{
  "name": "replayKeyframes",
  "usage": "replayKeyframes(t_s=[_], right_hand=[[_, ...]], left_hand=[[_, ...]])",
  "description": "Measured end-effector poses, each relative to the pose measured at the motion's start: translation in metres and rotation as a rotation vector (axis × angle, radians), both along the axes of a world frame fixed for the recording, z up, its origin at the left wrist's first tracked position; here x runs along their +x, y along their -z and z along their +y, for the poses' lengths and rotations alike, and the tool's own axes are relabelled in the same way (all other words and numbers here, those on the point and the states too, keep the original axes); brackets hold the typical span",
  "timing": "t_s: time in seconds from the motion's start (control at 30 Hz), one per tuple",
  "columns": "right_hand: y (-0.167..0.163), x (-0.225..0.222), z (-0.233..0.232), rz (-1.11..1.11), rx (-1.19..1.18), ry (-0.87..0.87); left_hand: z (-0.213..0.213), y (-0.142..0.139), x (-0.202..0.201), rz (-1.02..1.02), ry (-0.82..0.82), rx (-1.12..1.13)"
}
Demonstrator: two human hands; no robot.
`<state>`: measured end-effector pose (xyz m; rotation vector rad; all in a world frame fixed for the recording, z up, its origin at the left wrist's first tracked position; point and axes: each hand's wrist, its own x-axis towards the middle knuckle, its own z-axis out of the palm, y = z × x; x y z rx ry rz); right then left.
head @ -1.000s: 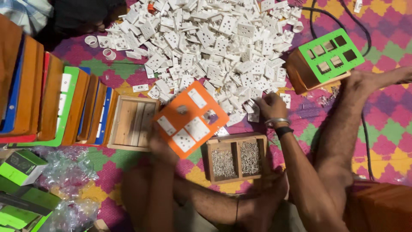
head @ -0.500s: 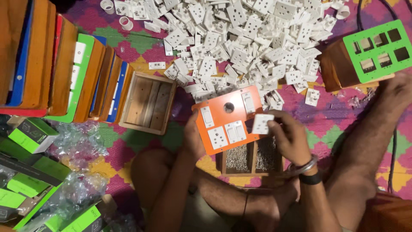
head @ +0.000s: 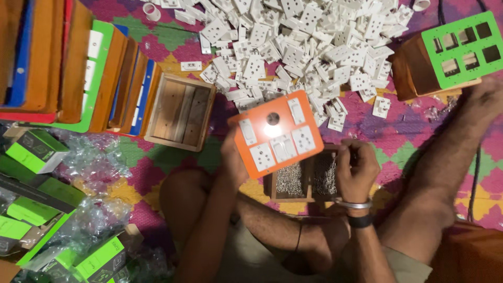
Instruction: The person sits on the floor and assembles electrical switch and socket components onto orange and red plastic backplates. They pick up small metal screws from a wooden box and insert them into the backplates, handling the components one at a time.
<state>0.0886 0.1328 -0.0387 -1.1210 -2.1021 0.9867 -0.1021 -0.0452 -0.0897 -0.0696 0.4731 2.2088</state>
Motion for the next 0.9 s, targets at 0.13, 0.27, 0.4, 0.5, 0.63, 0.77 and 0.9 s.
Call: replayKeyframes(t_s=[0.13, 0.27, 0.4, 0.5, 0.63, 0.77, 0.9], right_hand=[[0.009, 0.023, -0.007, -0.519, 0.316, -0.434], [0.015, 0.031, -0.027, -0.653, 0.218, -0.44], [0.01, 0.036, -0.029, -0.499, 0.186, -0.42], [0.008, 0.037, -0.03, -0.313, 0.304, -0.413], [0.008, 0.038, -0.031, -0.291, 0.244, -0.352], [0.005, 0.041, -0.031, -0.267, 0.061, -0.152], [0.002, 0.036, -0.028, 0.077, -0.414, -0.127]], left_hand=[[0.0, -0.001, -0.007, 0.03, -0.001, 0.026], [0.006, -0.002, 0.0, 0.077, 0.007, 0.051], [0.008, -0.006, 0.006, 0.029, 0.006, -0.04], [0.005, -0.01, 0.007, 0.013, 0.013, -0.067], [0.003, -0.011, 0.008, 0.002, 0.056, -0.089], [0.005, -0.008, 0.008, -0.021, 0.064, -0.104], [0.006, -0.004, 0.01, 0.0, 0.062, -0.087]])
